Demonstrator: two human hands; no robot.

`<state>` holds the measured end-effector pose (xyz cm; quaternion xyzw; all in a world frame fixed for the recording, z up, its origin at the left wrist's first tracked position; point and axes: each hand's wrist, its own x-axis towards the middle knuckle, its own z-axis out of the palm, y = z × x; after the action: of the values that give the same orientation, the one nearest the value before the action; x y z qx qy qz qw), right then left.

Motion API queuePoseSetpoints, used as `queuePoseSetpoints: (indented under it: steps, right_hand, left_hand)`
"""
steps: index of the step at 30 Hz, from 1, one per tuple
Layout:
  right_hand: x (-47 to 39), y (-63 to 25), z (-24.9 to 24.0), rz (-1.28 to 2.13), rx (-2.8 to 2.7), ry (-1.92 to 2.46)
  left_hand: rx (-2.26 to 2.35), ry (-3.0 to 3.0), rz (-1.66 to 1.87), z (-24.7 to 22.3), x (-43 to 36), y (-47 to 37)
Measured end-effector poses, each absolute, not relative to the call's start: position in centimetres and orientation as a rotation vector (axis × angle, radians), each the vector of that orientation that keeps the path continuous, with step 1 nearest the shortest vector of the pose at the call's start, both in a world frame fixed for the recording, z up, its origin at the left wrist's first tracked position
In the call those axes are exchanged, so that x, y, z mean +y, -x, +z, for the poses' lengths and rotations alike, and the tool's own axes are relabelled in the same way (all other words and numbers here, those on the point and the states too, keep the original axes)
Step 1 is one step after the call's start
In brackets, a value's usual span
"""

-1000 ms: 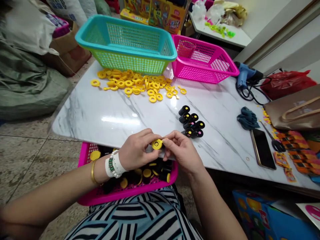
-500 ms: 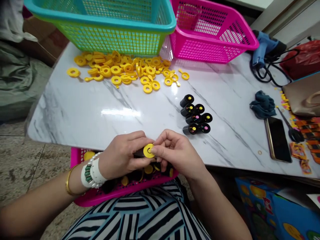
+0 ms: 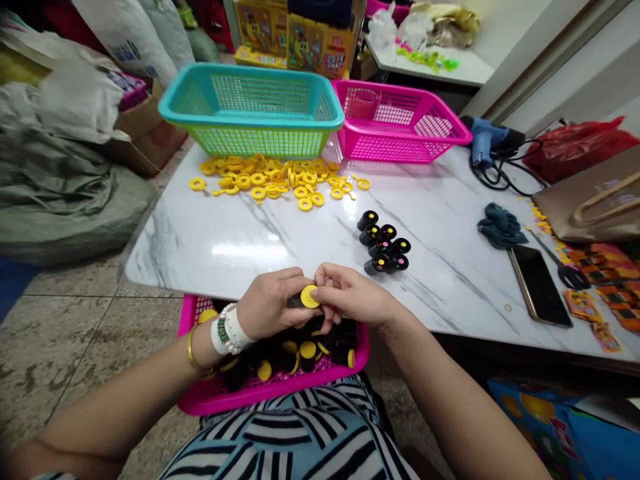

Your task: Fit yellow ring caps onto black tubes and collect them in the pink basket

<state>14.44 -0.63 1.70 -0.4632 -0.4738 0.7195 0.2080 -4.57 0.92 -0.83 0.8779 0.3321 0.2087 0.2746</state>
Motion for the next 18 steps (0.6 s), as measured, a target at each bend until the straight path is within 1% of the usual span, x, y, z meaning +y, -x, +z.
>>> queuePoseSetpoints:
  steps: [4,8,11,13,15,18]
  right_hand:
    - [-1.2,-13.5,2.0,1.79,-1.392,1.446]
    - [-5.2,-12.6,1.8,1.427,-1.464,1.46]
    - [-9.6,-13.5,-1.0,1.326,-1.549,1.447]
    - [-12.0,-15.2,-3.9,1.212,-1.655,1.54]
    - [-13.5,-17.0,-6.7,1.021,-1.826,1.675]
    - [-14.2,-18.8,-8.9,0.981,-1.991,1.795]
  left_hand:
    - [0.964,-2.402,0.54,-0.9,0.8,4.4]
    - [1.024,-2.554,0.591,-1.3,-1.6,4.4]
    - [0.851,-2.797,0.639,-2.7,-4.2,4.6]
    - [0.802,-2.889,0.504,-4.0,-5.4,4.8]
    - [0.886,-2.86,0.326,-5.0,-5.9,5.1]
    - [0.964,-2.741,0.149,-5.1,-6.0,5.6]
